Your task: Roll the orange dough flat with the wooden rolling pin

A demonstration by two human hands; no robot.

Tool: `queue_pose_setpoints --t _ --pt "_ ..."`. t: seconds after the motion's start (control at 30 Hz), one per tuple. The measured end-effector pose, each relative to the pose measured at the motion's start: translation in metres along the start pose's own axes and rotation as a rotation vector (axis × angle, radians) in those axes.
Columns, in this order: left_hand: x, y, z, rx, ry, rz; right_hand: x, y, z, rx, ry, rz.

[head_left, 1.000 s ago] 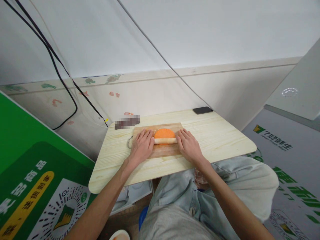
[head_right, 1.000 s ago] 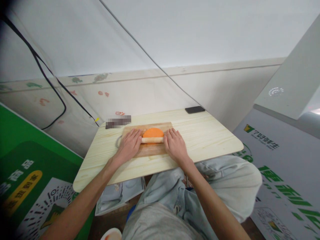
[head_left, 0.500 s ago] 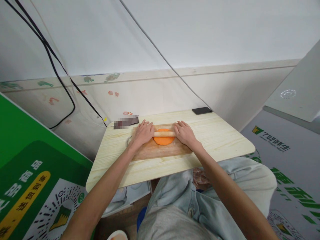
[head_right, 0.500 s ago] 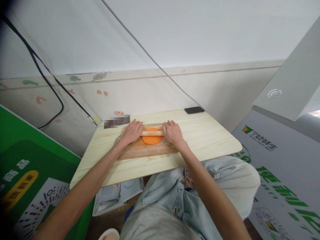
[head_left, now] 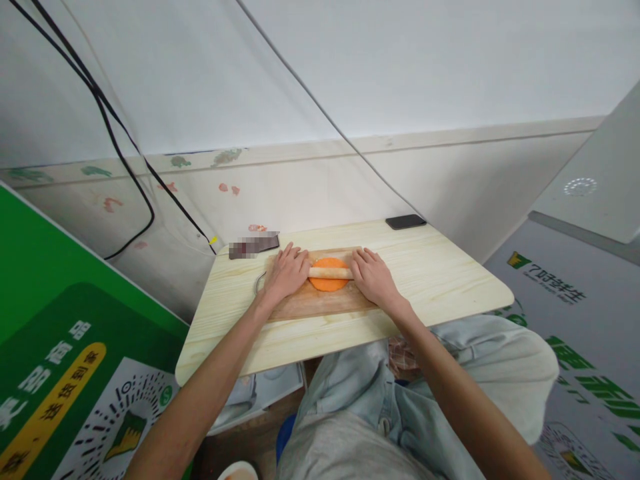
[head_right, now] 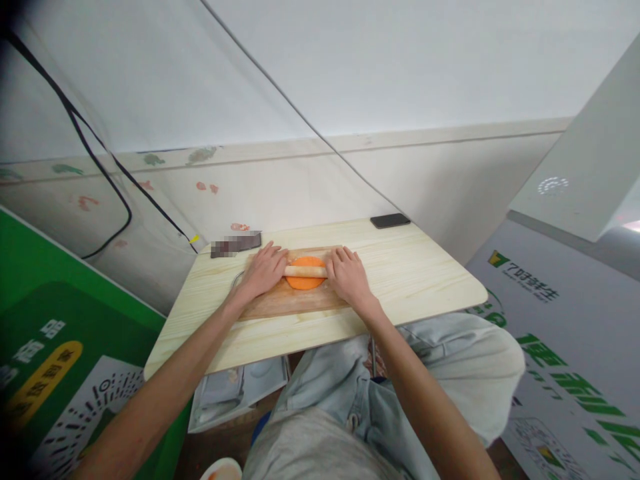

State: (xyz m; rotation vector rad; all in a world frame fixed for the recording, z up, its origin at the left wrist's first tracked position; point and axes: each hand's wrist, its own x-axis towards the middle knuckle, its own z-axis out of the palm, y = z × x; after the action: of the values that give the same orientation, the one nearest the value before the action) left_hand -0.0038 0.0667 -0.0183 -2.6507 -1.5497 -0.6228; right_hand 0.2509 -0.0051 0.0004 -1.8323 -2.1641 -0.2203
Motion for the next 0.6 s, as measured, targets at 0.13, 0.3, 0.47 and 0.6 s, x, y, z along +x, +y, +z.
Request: queue_pose_setpoints --t 0.13,0.3,0.47,0.6 --pt "-0.013 0.005 -0.008 -0.008 -0.019 0.014 -0.017 -0.008 -0.001 0.038 0.011 0.021" --pt "-0.030 0.009 -0.011 -0.049 -0.008 0.011 -0.031 -0.012 -0.001 0.075 0.065 0.010" --pt "-0.049 0.014 -0.013 -0.089 0.015 0.011 -0.048 -0.017 0.000 0.107 0.142 -0.037" --pt "-0.058 0.016 -0.013 -0.097 0.027 0.012 -0.050 -0.019 -0.003 0.123 0.164 -0.056"
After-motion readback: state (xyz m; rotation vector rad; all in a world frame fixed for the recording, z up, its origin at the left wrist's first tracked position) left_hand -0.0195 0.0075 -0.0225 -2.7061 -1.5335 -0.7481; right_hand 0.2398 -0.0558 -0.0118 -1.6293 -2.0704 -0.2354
